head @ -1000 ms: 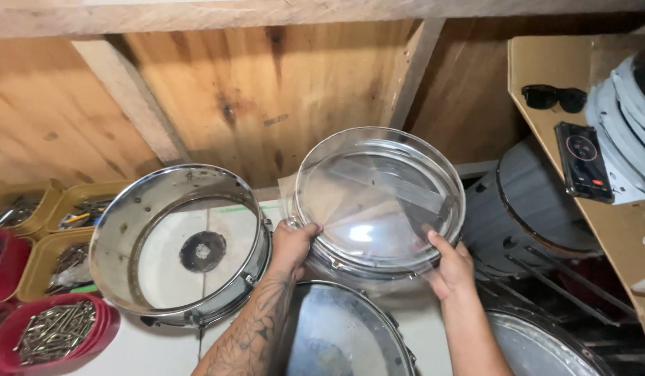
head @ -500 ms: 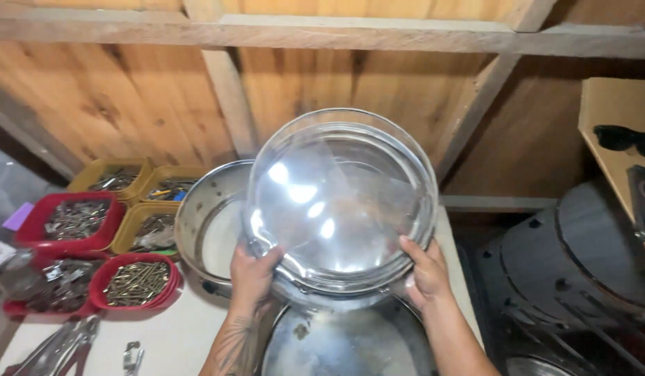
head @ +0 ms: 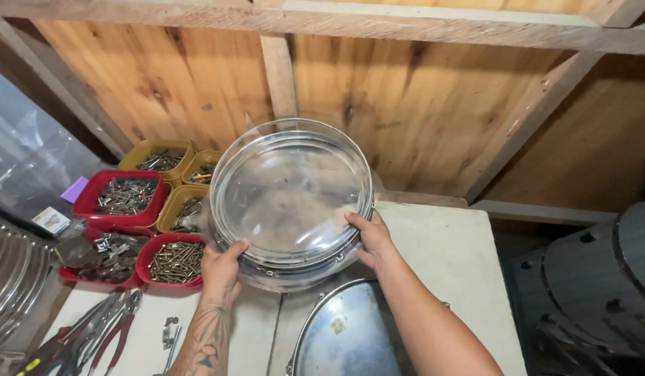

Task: The person uses a screwdriver to loosen the tension rods on a snare drum, removes the drumhead, and places it on top of another drum. They then organize small metal parts in red and yellow containers on the table.

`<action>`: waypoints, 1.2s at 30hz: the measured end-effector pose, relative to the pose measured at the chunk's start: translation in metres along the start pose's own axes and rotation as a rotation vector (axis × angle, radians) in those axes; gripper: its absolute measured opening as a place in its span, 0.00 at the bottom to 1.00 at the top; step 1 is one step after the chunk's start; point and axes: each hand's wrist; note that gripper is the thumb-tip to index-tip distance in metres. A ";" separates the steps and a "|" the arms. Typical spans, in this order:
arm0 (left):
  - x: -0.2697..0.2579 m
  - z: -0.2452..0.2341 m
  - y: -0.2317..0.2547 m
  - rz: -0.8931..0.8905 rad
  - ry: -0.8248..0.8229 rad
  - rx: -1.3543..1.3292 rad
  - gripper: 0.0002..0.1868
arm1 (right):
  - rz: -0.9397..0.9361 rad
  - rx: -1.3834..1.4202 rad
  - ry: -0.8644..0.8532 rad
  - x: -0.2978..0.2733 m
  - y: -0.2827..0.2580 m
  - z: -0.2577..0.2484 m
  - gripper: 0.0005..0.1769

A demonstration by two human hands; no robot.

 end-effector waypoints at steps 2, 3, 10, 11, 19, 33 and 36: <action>0.019 -0.003 -0.014 -0.019 0.007 0.000 0.29 | 0.012 -0.019 0.022 0.009 0.009 -0.002 0.17; 0.028 -0.004 -0.020 -0.027 0.012 0.032 0.30 | 0.024 -0.026 0.036 0.007 0.009 -0.003 0.16; 0.016 0.006 0.009 -0.026 0.045 0.250 0.34 | 0.022 -0.414 0.098 -0.009 -0.013 0.001 0.27; 0.029 0.004 -0.002 -0.025 0.042 0.252 0.34 | 0.021 -0.411 0.101 -0.012 -0.018 0.002 0.27; 0.042 -0.002 -0.002 -0.011 0.163 0.290 0.50 | -0.150 -1.120 -0.001 -0.048 -0.059 -0.002 0.64; -0.017 -0.068 -0.020 -0.334 0.129 0.200 0.28 | 0.133 -0.860 0.157 -0.055 -0.101 -0.186 0.31; 0.062 -0.121 -0.215 0.097 0.008 0.634 0.29 | 0.165 -0.762 0.273 -0.060 -0.085 -0.258 0.26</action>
Point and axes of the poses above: each hand's wrist, its own x-axis towards the middle knuckle, its own z-axis out of the palm, y = z × x, and after that the axes turned 13 degrees about y, right-handed
